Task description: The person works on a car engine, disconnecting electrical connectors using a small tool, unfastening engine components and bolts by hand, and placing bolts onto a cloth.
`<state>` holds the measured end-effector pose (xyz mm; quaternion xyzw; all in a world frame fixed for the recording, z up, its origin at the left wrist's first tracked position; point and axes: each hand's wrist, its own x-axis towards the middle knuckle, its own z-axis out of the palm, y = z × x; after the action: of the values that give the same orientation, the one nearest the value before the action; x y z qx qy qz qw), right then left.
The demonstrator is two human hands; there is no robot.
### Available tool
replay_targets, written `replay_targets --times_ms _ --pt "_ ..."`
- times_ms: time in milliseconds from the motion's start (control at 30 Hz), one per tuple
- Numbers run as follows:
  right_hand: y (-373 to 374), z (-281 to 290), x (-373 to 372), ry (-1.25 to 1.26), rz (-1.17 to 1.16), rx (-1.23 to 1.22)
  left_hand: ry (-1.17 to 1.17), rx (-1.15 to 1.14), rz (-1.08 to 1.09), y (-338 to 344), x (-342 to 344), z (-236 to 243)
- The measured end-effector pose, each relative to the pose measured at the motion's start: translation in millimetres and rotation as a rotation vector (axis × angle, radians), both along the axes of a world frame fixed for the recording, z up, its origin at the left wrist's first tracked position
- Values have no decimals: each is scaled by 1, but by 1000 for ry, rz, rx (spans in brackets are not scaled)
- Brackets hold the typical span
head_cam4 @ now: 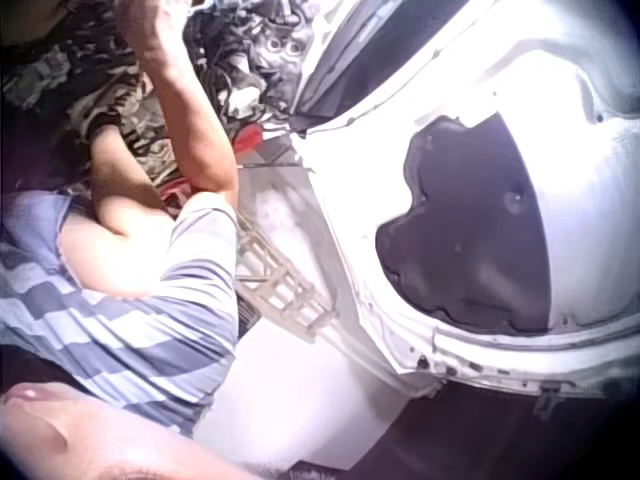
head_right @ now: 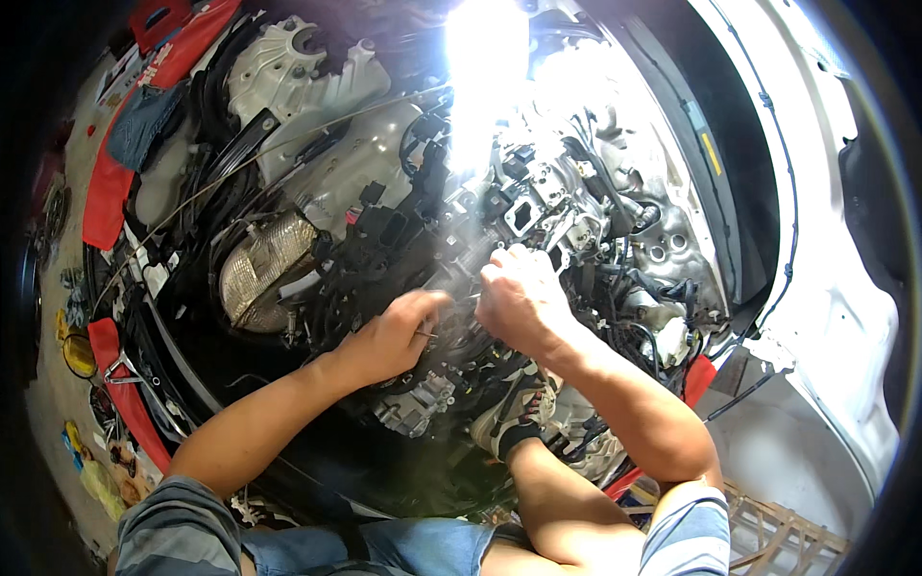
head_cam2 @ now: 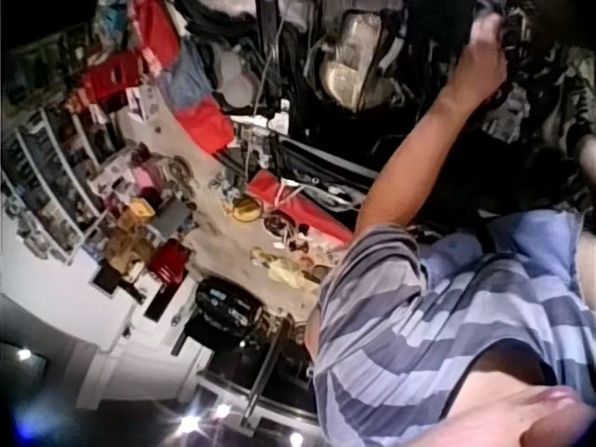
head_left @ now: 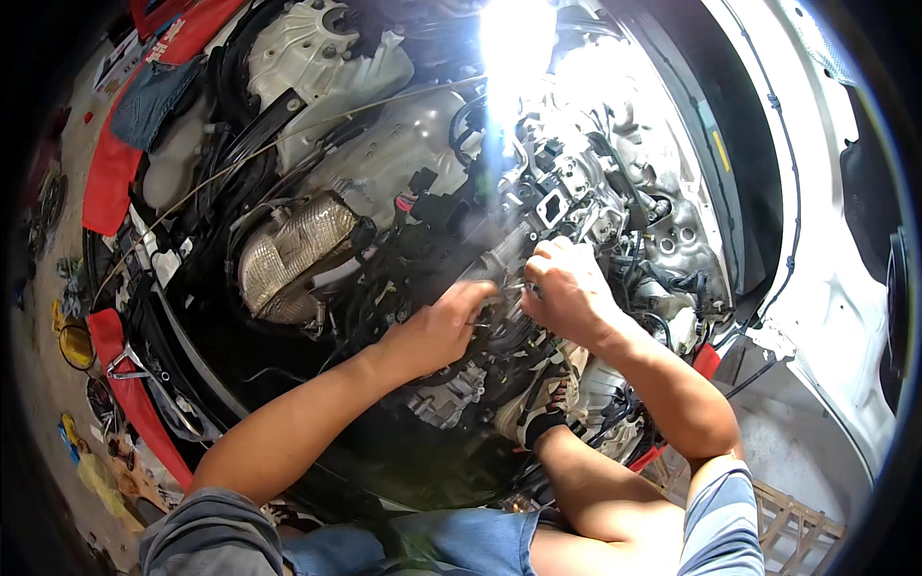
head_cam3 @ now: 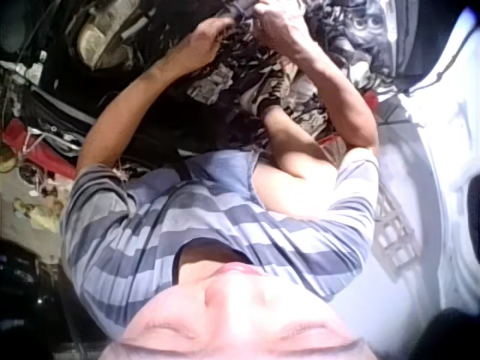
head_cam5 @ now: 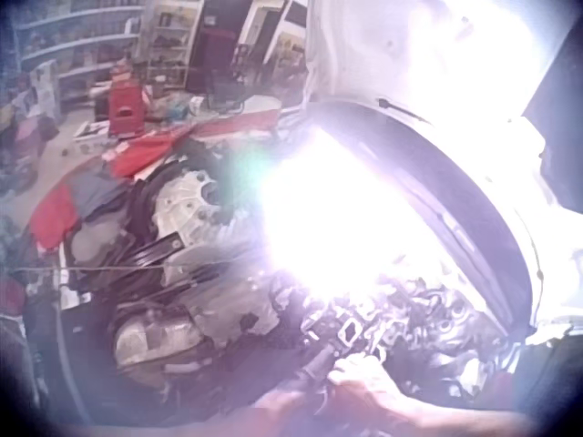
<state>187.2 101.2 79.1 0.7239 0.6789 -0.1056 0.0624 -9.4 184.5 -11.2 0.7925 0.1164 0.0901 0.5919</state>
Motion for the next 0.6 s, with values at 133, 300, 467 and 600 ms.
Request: replay_targets --times_ms 133,300,467,600 --pt "11 22 -5 411 41 -68 -3 -293 120 10 6 21" --pt "16 22 -7 866 -95 -301 26 -458 59 13 -2 17" --pt "9 2 -8 841 -98 -186 121 -567 12 15 -15 24" --pt "13 -16 -24 655 -124 -164 120 -708 -54 17 -30 12"
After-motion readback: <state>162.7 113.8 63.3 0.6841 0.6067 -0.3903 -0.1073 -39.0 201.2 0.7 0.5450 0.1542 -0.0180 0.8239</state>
